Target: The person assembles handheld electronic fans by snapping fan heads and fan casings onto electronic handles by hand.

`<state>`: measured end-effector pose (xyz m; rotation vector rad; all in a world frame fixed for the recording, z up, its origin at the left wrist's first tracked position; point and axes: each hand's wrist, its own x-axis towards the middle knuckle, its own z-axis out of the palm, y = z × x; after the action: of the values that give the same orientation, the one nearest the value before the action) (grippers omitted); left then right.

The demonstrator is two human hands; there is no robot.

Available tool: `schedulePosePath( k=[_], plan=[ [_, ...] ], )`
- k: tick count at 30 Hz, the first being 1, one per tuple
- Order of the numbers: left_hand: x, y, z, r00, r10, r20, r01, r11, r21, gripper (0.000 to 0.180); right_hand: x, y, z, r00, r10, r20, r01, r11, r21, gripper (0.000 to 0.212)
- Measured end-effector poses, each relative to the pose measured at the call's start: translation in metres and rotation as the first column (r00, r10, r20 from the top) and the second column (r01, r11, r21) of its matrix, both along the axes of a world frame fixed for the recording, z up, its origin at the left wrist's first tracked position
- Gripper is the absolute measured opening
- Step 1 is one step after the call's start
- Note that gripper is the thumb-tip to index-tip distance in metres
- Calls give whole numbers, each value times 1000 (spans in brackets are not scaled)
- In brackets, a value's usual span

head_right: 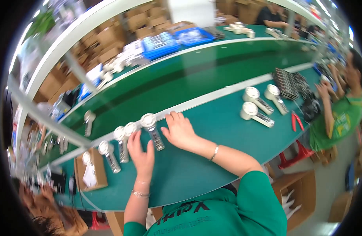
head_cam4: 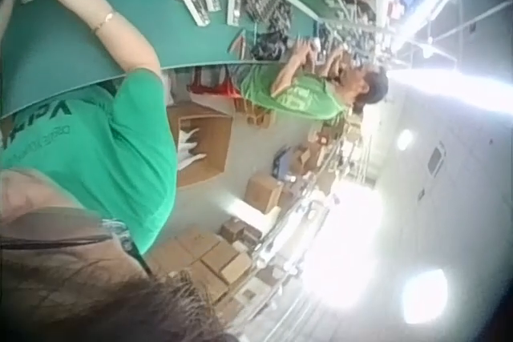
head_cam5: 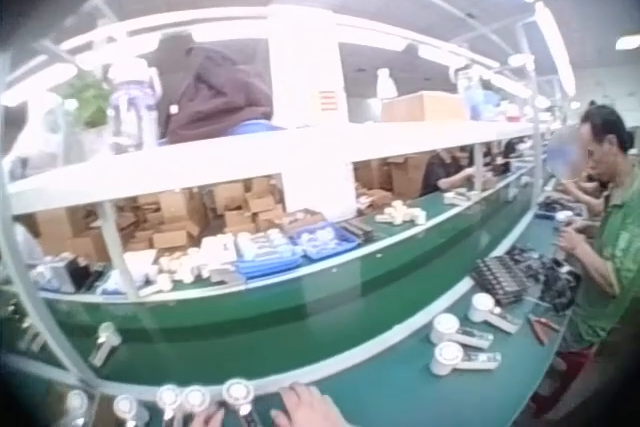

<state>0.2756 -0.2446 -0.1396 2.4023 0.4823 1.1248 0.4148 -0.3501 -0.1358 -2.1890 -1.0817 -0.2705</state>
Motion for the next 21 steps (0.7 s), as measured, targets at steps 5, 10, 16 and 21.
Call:
schedulePosePath(
  k=[5, 10, 16, 21],
  plan=[
    [21, -43, -4, 792, -611, -7, 444, 583, -681, 29, 96, -154, 32, 927, -375, 0, 375, 927, -8, 27],
    [75, -99, -32, 549, -835, 38, 398, 221, -890, 27, 110, -276, 10, 890, -452, -64, 387, 821, -421, 26],
    [121, -159, -42, 593, -791, 150, 128, -91, -988, 45, 73, -233, -18, 858, -441, -262, 307, 851, -427, 23],
    [126, -180, -55, 812, -376, 447, 385, -232, -893, 23, 25, -179, 6, 971, -54, -234, 7, 980, -197, 24]
  ],
)
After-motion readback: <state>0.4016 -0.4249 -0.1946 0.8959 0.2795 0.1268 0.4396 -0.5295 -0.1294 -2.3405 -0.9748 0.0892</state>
